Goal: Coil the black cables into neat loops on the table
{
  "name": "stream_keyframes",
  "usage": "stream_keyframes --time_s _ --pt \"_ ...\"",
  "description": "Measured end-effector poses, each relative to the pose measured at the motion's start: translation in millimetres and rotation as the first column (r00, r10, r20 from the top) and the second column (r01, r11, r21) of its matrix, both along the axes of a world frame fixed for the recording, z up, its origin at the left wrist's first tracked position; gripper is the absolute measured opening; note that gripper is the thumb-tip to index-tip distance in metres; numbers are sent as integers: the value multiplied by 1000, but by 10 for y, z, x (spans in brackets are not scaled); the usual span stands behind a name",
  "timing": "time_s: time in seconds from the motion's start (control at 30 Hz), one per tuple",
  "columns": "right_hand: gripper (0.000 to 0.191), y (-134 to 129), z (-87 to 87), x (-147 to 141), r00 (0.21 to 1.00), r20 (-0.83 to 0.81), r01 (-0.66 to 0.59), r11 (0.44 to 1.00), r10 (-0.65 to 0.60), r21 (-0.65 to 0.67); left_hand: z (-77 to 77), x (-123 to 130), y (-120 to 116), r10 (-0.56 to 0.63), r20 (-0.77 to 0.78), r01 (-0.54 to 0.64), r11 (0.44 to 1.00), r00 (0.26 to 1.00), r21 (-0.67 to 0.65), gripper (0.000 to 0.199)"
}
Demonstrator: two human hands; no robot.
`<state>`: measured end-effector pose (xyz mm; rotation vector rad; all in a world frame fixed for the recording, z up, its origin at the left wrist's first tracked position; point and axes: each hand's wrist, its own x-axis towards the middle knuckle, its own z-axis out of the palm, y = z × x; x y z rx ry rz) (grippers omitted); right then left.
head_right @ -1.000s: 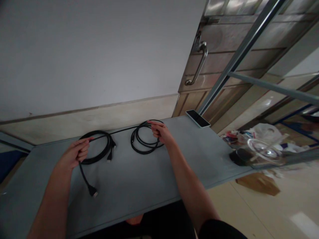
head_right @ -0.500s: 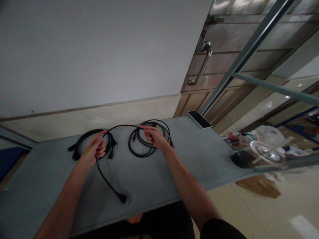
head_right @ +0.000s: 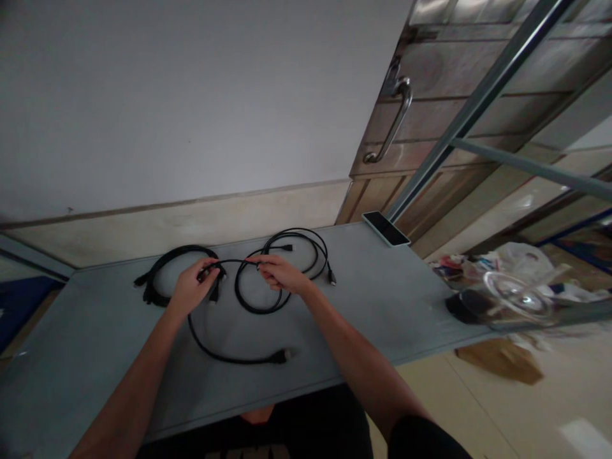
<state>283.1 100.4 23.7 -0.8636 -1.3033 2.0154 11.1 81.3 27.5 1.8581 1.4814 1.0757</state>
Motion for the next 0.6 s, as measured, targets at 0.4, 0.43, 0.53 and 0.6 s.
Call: stream_keyframes --time_s 0.4,0.43,0.53,0.6 --pt "40 169 -109 222 996 8 85 994 -86 69 -78 -80 54 -28 -116 27 1000 993 -9 30" --pt "39 207 -104 299 992 -2 126 989 -126 80 -55 -162 83 23 -108 -24 1000 994 -4 30" --pt "37 281 -59 514 975 -34 220 969 -217 114 22 -386 150 154 -74 -154 988 985 13 32" --pt "35 301 -21 626 963 -43 269 954 -266 129 55 -502 174 226 -66 -225 974 972 19 35"
